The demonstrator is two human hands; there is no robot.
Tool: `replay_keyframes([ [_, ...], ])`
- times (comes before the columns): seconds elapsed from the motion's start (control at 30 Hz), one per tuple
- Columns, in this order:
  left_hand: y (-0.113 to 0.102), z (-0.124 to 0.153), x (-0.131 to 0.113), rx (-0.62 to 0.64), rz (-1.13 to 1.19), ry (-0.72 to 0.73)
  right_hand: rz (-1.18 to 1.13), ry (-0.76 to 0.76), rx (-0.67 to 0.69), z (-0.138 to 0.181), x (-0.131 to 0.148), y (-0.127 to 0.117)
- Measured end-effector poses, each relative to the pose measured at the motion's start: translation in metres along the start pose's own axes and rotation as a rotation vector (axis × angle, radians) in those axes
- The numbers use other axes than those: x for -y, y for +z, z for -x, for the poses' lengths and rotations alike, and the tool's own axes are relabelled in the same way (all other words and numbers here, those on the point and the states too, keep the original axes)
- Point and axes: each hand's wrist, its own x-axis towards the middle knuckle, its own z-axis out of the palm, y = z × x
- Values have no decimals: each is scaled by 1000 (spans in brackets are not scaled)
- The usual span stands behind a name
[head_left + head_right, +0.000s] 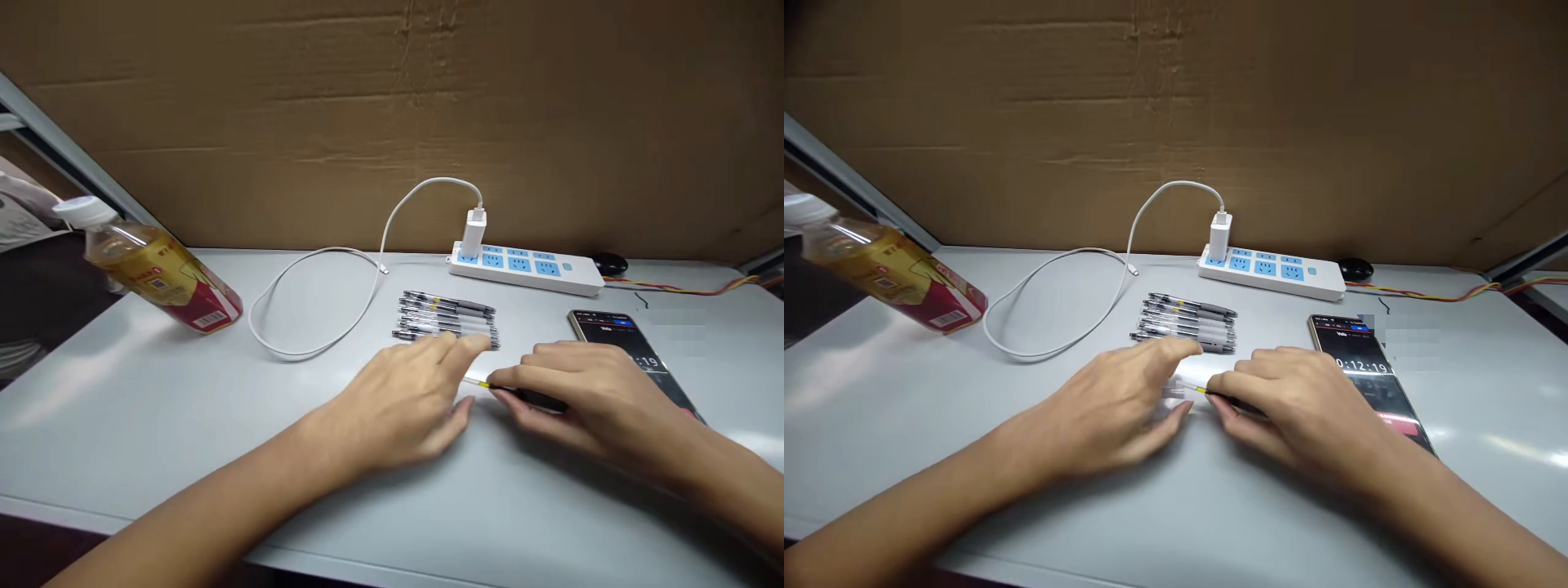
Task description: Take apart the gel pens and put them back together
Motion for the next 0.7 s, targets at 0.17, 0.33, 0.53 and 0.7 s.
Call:
replay_keyframes([
  [0.17, -8, 1, 19, 180, -143, 59, 28, 26, 199, 7, -18, -6],
  [0.33, 0, 0, 14, 187, -75, 113, -39, -7, 180, 2, -9, 5],
  [0.53, -3, -5, 9, 227, -84, -18, -52, 21, 32, 3, -7, 6],
  [0.7, -8, -5, 15, 239, -125, -86, -76, 71, -23, 6, -14, -1],
])
